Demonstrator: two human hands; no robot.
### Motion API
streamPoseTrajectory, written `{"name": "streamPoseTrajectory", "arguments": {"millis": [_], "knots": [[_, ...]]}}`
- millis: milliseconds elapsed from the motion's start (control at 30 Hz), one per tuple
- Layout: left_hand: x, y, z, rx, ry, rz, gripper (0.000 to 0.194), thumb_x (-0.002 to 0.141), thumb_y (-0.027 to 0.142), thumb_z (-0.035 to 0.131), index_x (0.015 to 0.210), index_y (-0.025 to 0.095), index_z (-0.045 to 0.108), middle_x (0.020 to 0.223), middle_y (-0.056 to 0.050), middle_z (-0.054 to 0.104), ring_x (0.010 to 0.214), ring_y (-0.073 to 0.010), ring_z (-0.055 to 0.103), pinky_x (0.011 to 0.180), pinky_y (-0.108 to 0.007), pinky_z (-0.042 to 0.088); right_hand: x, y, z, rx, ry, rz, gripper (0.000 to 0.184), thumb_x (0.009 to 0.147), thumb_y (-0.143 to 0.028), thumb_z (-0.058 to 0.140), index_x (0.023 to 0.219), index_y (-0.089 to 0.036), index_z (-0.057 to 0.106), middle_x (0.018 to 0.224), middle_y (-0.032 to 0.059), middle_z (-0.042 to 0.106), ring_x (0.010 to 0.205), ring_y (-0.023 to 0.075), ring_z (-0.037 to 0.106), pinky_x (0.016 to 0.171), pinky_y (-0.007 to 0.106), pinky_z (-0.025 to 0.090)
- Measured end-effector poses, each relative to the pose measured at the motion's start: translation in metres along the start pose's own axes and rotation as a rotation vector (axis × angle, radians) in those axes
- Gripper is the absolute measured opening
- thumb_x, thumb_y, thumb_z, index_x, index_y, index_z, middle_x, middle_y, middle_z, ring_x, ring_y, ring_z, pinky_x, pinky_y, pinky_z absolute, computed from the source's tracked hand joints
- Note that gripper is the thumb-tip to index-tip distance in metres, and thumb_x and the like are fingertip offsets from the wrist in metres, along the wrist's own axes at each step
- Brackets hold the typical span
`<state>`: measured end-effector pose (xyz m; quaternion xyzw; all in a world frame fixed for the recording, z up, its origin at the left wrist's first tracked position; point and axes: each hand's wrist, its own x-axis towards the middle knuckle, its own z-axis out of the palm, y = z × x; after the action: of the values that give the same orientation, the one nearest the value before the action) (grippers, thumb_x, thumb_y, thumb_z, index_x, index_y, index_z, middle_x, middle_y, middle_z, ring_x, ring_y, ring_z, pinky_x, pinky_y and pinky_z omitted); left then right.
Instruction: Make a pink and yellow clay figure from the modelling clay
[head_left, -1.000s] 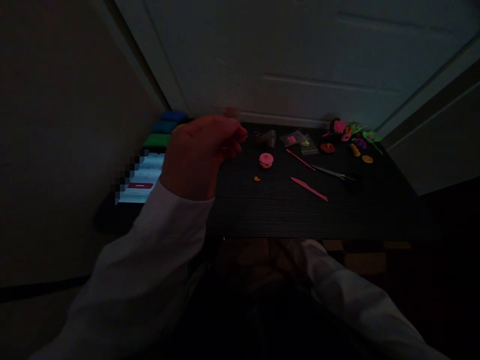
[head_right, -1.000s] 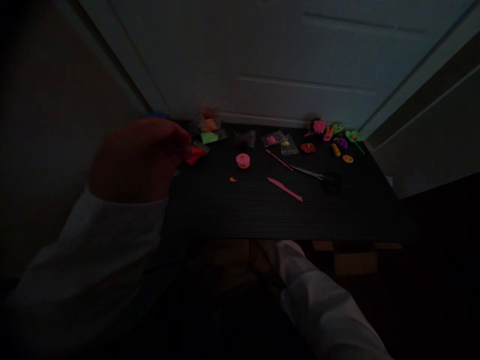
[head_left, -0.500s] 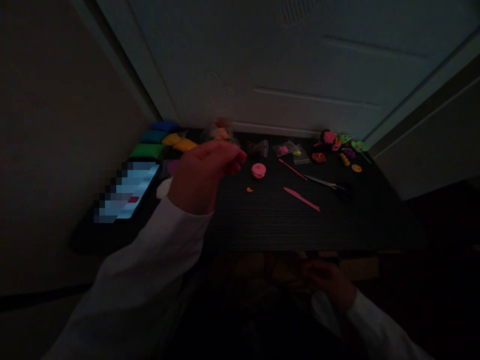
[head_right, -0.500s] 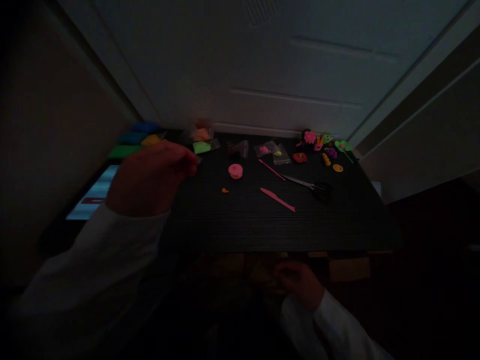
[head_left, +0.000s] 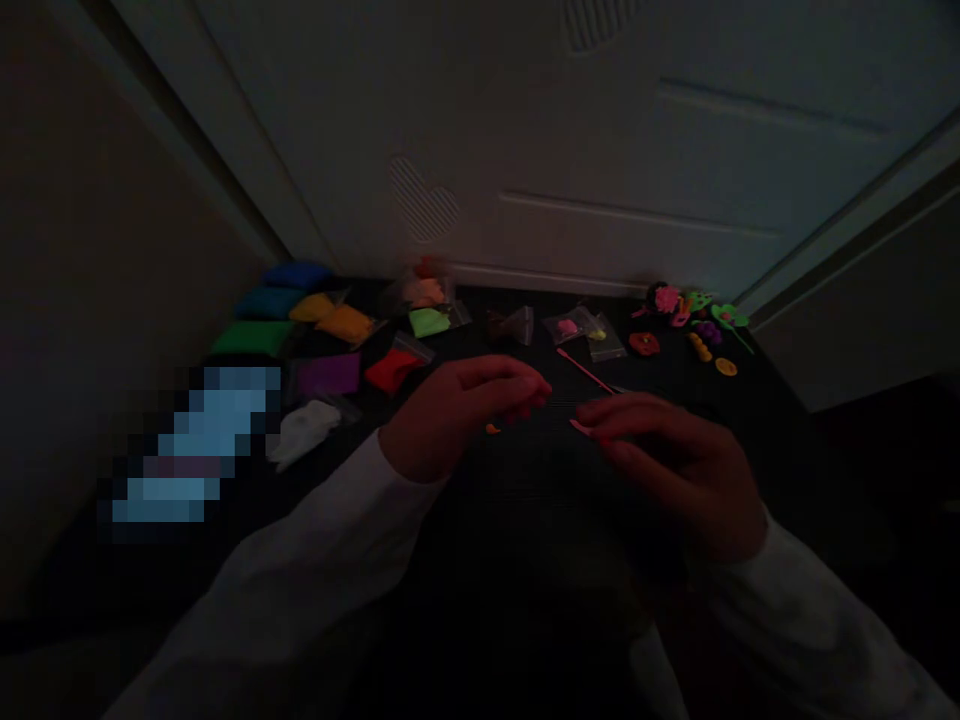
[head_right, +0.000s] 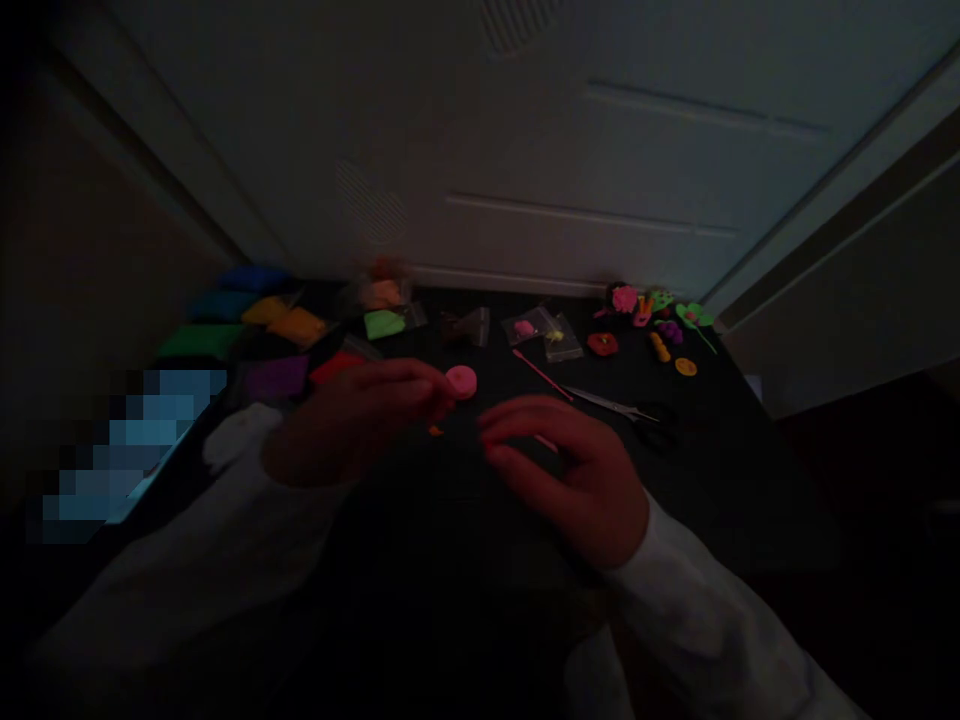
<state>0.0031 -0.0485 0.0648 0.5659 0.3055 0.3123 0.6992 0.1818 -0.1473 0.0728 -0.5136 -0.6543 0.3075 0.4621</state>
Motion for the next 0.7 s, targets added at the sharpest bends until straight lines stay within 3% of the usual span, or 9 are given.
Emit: {"name": "streamPoseTrajectory", "arguments": {"millis": [100,200,333,467,700], "knots": [[0.006,-0.005,-0.002,-0.162,-0.044,-0.076,0.012,0.069,0.026,0.061,0.073,0.016,0.066,0.068,0.000,0.062,0.064,-0.0098,0.053,0.061,-0.023,0.040,0.028,0.007,0.012,-0.004,0.025,-0.110,0.017,0.075,-0.015,0.059,0.088,-0.025,0.063,0.101,0.0002,0.062,0.096,0.0141,0.056,0.086,0.029,0.043],[0.010,-0.014,-0.002,-0.328,-0.041,-0.144,0.011,0.068,0.023,0.062,0.075,0.016,0.068,0.068,0.000,0.062,0.065,-0.0098,0.054,0.063,-0.023,0.040,0.039,0.020,0.019,0.010,0.019,-0.105,0.020,0.075,-0.014,0.058,0.090,-0.026,0.063,0.100,0.0004,0.061,0.095,0.0143,0.056,0.084,0.030,0.045],[0.010,-0.022,0.000,-0.495,-0.093,-0.256,0.013,0.068,0.023,0.063,0.078,0.017,0.069,0.072,-0.001,0.064,0.068,-0.0105,0.057,0.065,-0.023,0.041,0.039,0.032,0.021,0.041,0.020,-0.029,0.020,0.076,-0.013,0.056,0.091,-0.026,0.062,0.099,0.0006,0.061,0.094,0.0140,0.056,0.082,0.029,0.046],[0.009,-0.026,0.004,-0.532,-0.070,-0.379,0.011,0.066,0.022,0.066,0.076,0.016,0.069,0.065,0.000,0.064,0.063,-0.0094,0.057,0.063,-0.022,0.041,0.036,0.034,0.019,0.044,-0.027,0.001,0.023,0.076,-0.011,0.057,0.094,-0.025,0.061,0.099,-0.0003,0.060,0.094,0.0118,0.056,0.081,0.024,0.046],[0.008,-0.031,0.009,-0.582,-0.039,-0.402,0.008,0.065,0.022,0.068,0.072,0.016,0.068,0.062,0.001,0.064,0.060,-0.0077,0.057,0.060,-0.020,0.041,0.036,0.034,0.022,-0.017,-0.055,-0.029,0.029,0.075,-0.009,0.057,0.099,-0.025,0.060,0.101,-0.0011,0.059,0.096,0.0105,0.055,0.082,0.021,0.045]]}}
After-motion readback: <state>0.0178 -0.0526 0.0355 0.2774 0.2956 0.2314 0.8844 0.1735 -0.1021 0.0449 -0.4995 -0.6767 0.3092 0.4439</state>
